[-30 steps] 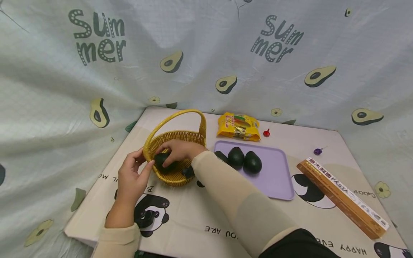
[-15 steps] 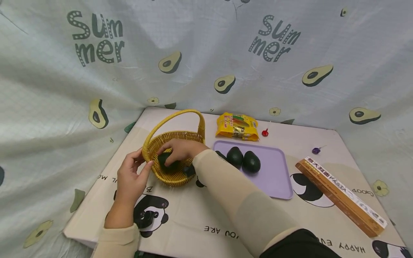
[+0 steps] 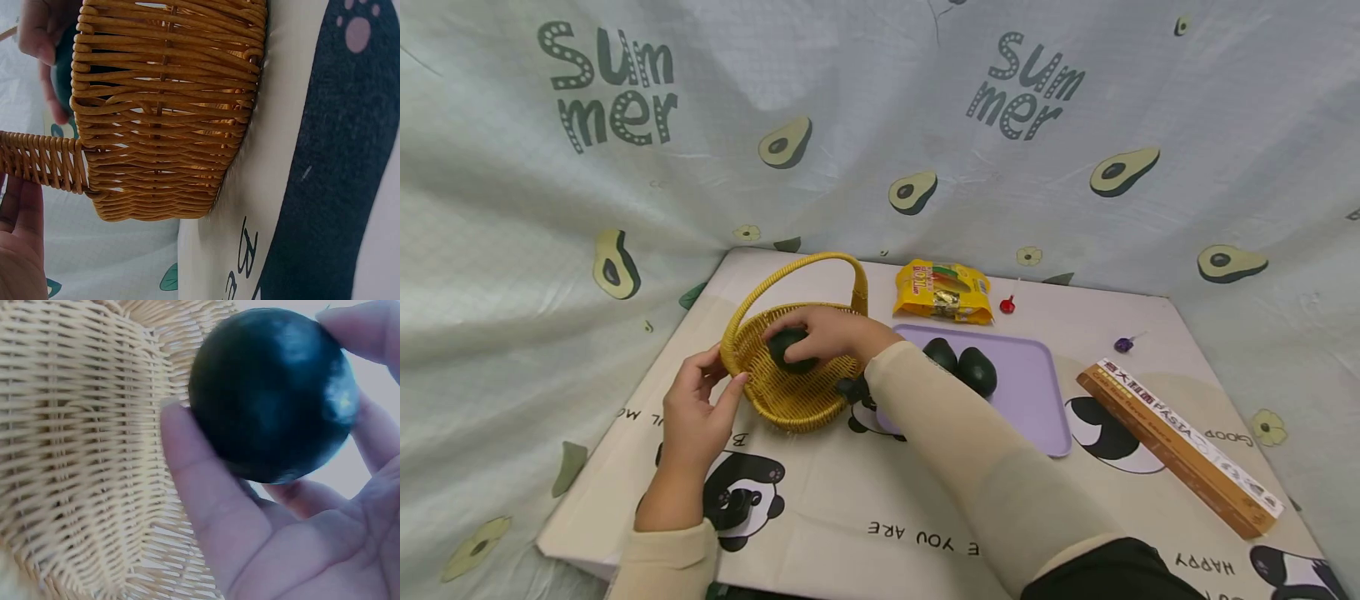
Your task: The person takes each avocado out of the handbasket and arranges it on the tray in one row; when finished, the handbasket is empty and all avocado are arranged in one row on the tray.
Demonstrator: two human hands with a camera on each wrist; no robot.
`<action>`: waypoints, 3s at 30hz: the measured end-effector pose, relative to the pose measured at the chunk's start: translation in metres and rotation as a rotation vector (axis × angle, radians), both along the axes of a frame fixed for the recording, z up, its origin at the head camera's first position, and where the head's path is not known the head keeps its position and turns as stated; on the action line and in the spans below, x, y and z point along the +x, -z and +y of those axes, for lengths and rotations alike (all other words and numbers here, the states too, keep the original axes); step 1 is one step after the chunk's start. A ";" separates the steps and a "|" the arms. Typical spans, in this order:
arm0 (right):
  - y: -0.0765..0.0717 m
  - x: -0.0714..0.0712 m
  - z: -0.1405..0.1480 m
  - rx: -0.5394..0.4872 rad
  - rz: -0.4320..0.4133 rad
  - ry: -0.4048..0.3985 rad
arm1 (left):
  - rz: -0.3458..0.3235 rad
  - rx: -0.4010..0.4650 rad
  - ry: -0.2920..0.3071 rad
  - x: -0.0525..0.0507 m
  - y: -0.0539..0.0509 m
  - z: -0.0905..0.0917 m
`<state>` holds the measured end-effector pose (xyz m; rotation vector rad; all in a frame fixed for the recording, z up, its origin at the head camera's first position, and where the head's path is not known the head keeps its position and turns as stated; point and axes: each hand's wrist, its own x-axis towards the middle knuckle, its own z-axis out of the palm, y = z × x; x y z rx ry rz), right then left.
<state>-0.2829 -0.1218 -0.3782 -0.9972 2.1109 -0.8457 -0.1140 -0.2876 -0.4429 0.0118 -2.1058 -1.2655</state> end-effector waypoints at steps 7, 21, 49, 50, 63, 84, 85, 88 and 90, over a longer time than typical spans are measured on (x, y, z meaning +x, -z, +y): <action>-0.008 0.001 0.015 -0.077 0.179 0.005 | -0.003 0.002 -0.007 0.000 0.000 0.000; -0.018 0.010 0.066 -0.154 0.276 0.061 | 0.031 -0.003 -0.004 -0.002 0.000 0.001; -0.009 0.025 0.174 -0.275 0.309 0.393 | 0.019 -0.010 -0.025 -0.001 0.000 0.002; -0.008 0.025 0.178 -0.270 0.298 0.420 | 0.020 -0.009 -0.024 -0.001 0.000 0.002; 0.007 0.033 0.225 -0.278 0.261 0.618 | 0.022 -0.007 -0.021 0.000 0.001 0.004; 0.052 0.045 0.296 -0.226 0.282 0.842 | 0.016 -0.030 -0.028 -0.002 0.000 0.004; 0.054 0.045 0.298 -0.225 0.289 0.843 | 0.019 -0.033 -0.028 -0.002 0.001 0.003; 0.058 0.046 0.304 -0.209 0.297 0.853 | 0.020 -0.037 -0.030 -0.002 0.001 0.003; 0.062 0.046 0.307 -0.181 0.298 0.863 | 0.021 -0.037 -0.031 -0.003 0.002 0.002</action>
